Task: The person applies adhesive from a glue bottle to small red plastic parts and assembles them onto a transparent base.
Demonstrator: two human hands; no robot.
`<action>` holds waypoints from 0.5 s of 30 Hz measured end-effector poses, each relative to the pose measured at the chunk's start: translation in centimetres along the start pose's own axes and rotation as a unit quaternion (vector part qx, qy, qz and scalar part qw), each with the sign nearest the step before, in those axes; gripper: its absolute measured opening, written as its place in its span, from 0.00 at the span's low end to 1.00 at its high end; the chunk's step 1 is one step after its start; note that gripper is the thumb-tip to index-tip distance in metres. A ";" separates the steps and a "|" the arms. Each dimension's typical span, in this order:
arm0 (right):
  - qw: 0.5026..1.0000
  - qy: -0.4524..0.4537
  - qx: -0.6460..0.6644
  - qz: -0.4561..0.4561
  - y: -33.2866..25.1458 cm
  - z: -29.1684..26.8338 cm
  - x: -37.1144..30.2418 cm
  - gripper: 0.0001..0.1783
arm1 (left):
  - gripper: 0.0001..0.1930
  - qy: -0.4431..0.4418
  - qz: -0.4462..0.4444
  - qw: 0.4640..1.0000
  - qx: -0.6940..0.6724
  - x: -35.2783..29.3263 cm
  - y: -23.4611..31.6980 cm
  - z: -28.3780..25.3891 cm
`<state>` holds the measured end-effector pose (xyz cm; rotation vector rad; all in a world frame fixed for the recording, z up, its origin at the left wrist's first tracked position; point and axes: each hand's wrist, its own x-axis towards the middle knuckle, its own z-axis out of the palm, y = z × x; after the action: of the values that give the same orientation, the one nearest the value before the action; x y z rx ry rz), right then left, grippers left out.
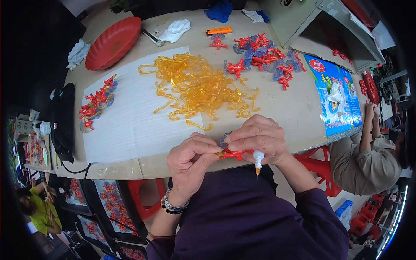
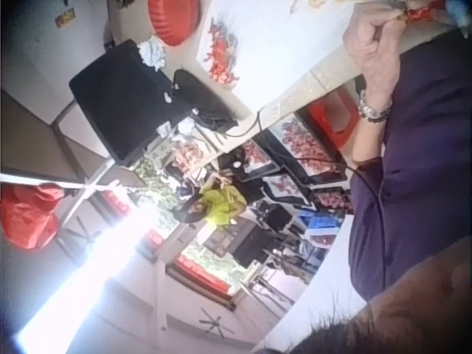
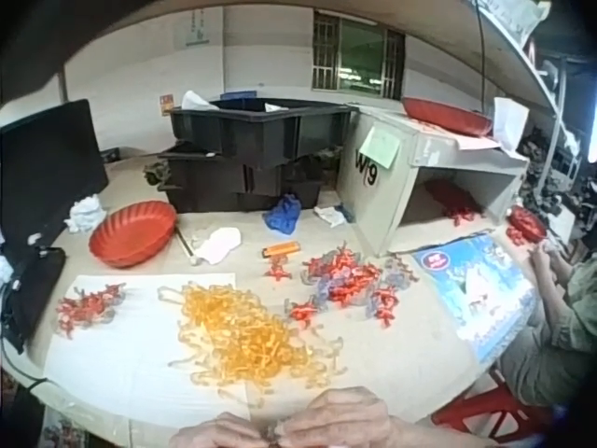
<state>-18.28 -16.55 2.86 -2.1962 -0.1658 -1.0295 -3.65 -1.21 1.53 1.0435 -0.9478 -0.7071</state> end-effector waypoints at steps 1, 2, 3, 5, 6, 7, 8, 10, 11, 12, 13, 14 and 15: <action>1.000 -0.001 0.000 0.001 0.0 0.0 0.0 0.11 | 0.04 -0.007 0.019 1.000 0.018 0.1 0.2 -0.1; 1.000 0.002 -0.005 -0.006 0.0 0.1 0.0 0.11 | 0.04 -0.006 0.018 1.000 0.017 0.2 0.4 -0.1; 1.000 0.004 -0.012 -0.013 0.0 0.1 0.0 0.11 | 0.05 -0.014 0.035 0.998 0.051 0.4 0.8 -0.1; 1.000 0.003 -0.019 -0.019 0.0 0.0 0.0 0.11 | 0.05 -0.022 0.051 0.995 0.081 0.7 1.2 -0.1; 0.999 0.002 -0.024 -0.027 0.0 0.0 -0.1 0.10 | 0.05 -0.031 0.064 0.992 0.106 0.7 1.3 -0.2; 0.999 0.000 -0.023 -0.026 0.0 0.1 -0.1 0.10 | 0.05 -0.040 0.077 0.988 0.130 0.8 1.4 -0.3; 0.999 0.001 -0.031 -0.028 0.0 0.1 -0.2 0.10 | 0.05 -0.038 0.075 0.988 0.129 0.8 1.4 -0.4; 0.999 -0.001 -0.037 -0.029 -0.2 0.1 -0.2 0.10 | 0.05 -0.053 0.084 0.985 0.142 0.8 1.5 -0.4; 0.999 0.002 -0.043 -0.032 -0.2 0.2 -0.2 0.10 | 0.05 -0.050 0.083 0.985 0.141 0.8 1.6 -0.5; 0.998 0.005 -0.050 -0.035 -0.3 0.2 -0.2 0.10 | 0.05 -0.059 0.085 0.985 0.139 0.9 1.5 -0.5; 0.998 0.003 -0.049 -0.034 -0.3 0.2 -0.3 0.10 | 0.05 -0.068 0.087 0.984 0.138 0.9 1.4 -0.6; 0.998 0.005 -0.052 -0.036 -0.3 0.3 -0.4 0.10 | 0.05 -0.066 0.086 0.985 0.136 0.8 1.5 -0.5; 0.998 0.007 -0.053 -0.040 -0.3 0.3 -0.4 0.10 | 0.05 -0.059 0.081 0.984 0.149 0.7 1.6 -0.5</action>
<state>-18.50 -16.08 2.57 -2.2935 -0.1968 -1.1208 -2.85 -1.02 3.09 1.1786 -1.2553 -0.5049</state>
